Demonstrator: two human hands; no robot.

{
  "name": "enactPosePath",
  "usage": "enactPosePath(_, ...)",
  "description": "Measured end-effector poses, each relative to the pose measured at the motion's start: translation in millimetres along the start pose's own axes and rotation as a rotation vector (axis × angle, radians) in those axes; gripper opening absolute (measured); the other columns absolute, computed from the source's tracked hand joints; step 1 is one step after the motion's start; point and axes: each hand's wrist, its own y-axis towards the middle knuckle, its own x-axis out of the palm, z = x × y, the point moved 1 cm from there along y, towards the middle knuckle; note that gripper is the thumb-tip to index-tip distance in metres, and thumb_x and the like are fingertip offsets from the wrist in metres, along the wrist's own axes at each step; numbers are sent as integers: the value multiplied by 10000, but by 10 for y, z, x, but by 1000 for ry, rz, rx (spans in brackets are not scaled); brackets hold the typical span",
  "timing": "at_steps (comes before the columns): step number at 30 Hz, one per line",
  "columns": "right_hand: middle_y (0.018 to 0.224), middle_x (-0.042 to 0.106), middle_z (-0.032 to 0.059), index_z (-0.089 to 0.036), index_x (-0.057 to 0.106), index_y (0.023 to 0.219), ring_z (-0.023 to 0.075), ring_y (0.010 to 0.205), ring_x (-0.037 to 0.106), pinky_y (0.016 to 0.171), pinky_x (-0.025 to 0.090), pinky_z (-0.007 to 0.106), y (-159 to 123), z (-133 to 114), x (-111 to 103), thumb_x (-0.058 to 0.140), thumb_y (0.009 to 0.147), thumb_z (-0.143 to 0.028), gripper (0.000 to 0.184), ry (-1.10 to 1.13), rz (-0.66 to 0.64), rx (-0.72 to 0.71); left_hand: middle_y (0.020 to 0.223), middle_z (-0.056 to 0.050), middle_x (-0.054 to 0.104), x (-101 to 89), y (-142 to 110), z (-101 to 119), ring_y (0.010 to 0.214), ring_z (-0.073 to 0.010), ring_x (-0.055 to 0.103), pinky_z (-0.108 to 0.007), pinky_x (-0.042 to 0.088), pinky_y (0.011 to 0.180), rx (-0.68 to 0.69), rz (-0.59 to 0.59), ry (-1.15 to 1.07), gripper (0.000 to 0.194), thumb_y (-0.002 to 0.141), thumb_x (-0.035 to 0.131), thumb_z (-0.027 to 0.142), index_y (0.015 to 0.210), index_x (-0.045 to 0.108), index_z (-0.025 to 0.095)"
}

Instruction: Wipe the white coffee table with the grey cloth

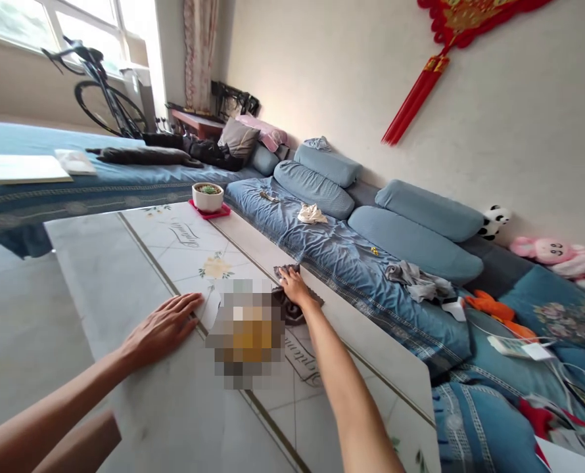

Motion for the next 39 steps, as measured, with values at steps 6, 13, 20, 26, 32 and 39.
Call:
enactPosePath(6, 1778, 518, 149, -171, 584, 1716, 279, 1722, 367, 1433, 295, 513, -2283, 967, -431, 399, 1119, -362, 654, 1, 40, 196, 1745, -139, 588, 47, 22, -33, 1649, -286, 534, -482, 369, 1432, 14, 28, -33, 642, 1140, 402, 490, 1654, 623, 174)
enactPosePath(13, 1743, 509, 270, -73, 562, 1710, 409, 1700, 395, 1377, 376, 663, -4112, 599, -317, 316, 1117, -405, 723, -87, 170, 492, 1753, -148, 576, 149, 57, -71, 1658, -300, 515, -496, 320, 1447, 23, 57, -45, 647, 1117, 403, 459, 1644, 624, 155)
enactPosePath(20, 1875, 357, 71, -284, 495, 1783, 282, 1746, 322, 1451, 279, 514, -3779, -1827, 578, 567, 1135, -300, 652, 69, 49, -8, 1773, -161, 548, 99, 75, -107, 1687, -297, 479, -497, 316, 1449, 29, -24, 23, 705, 1119, 352, 475, 1689, 573, 124)
enactPosePath(26, 1805, 471, 143, -197, 579, 1728, 345, 1696, 425, 1400, 385, 539, -4131, -722, -90, 517, 1135, -241, 598, -77, 95, 382, 1810, -163, 491, 158, 60, -182, 1716, -309, 435, -532, 311, 1459, 55, -55, 80, 755, 1143, 274, 497, 1727, 515, 83)
enactPosePath(32, 1828, 410, 206, -100, 548, 1731, 363, 1722, 368, 1425, 309, 554, -3580, -636, -65, 495, 1152, -219, 594, -100, 180, 488, 1819, -140, 484, 212, 51, -243, 1726, -298, 423, -523, 301, 1470, 59, -36, 107, 748, 1152, 275, 504, 1748, 490, 107)
enactPosePath(39, 1847, 415, 51, -275, 557, 1745, 284, 1712, 397, 1422, 354, 529, -4343, -1456, 547, 476, 1138, -204, 616, -10, 260, 255, 1829, -150, 468, 144, 57, -246, 1726, -315, 422, -546, 328, 1459, 57, -70, 125, 720, 1154, 301, 486, 1747, 487, 122)
